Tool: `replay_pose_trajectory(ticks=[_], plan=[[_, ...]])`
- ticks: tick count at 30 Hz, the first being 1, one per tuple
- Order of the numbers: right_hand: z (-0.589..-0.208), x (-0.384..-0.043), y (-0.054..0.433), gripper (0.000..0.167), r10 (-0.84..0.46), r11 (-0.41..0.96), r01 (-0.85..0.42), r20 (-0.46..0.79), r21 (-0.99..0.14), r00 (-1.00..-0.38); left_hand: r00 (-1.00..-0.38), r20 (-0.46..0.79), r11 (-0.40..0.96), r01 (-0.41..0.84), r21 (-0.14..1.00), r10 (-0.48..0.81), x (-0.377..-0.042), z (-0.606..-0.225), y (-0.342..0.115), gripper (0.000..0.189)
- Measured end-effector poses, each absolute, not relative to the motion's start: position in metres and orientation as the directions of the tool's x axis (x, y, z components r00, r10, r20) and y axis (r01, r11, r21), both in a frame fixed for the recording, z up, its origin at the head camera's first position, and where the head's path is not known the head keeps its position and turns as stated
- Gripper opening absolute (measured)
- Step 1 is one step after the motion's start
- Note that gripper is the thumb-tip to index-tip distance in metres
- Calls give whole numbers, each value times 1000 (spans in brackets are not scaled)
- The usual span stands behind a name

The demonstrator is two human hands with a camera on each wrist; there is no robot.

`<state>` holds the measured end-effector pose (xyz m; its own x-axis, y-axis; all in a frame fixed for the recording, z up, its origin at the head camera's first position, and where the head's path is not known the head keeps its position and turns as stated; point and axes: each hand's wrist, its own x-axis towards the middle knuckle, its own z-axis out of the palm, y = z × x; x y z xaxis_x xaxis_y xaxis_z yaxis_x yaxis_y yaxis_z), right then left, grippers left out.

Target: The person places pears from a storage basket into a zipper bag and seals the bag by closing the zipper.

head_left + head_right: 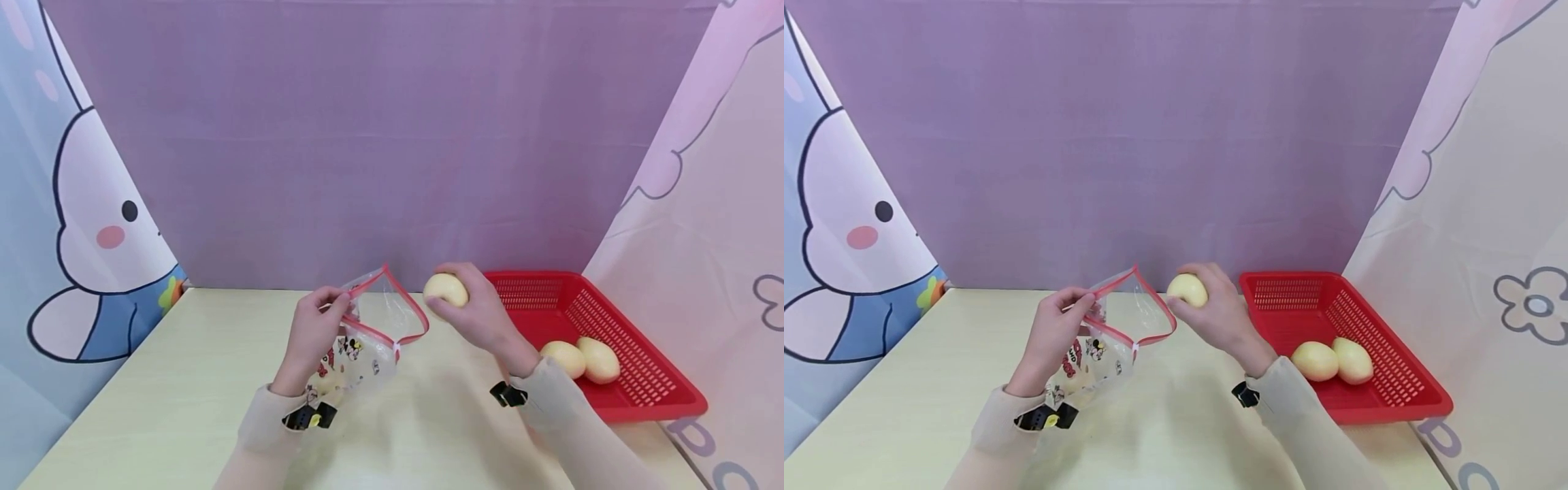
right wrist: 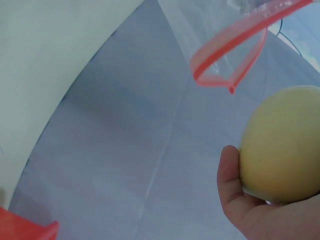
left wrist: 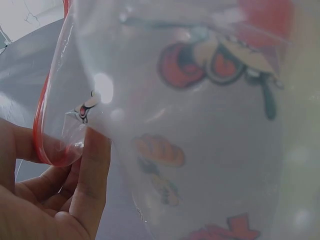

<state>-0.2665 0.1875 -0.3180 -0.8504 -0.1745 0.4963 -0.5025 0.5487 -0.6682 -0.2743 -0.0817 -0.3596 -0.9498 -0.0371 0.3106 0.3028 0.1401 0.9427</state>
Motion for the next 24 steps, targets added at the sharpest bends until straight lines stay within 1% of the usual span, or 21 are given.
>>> replay_pose_trajectory(ticks=[6, 12, 19, 24], plan=[[-323, -269, 177, 42, -192, 528, -534, 520, -660, -832, -951, 307, 140, 300, 944, -33, -274, -359, -82, 19], [-326, -269, 167, 42, -243, 504, -569, 526, -650, -815, -954, 298, 143, 290, 946, -38, -273, -358, -81, 19], [-327, -268, 155, 45, -322, 470, -584, 487, -662, -812, -955, 295, 150, 286, 946, -38, -272, -359, -82, 19], [-328, -269, 147, 44, -339, 472, -577, 468, -666, -816, -954, 297, 146, 290, 946, -34, -273, -359, -81, 19]])
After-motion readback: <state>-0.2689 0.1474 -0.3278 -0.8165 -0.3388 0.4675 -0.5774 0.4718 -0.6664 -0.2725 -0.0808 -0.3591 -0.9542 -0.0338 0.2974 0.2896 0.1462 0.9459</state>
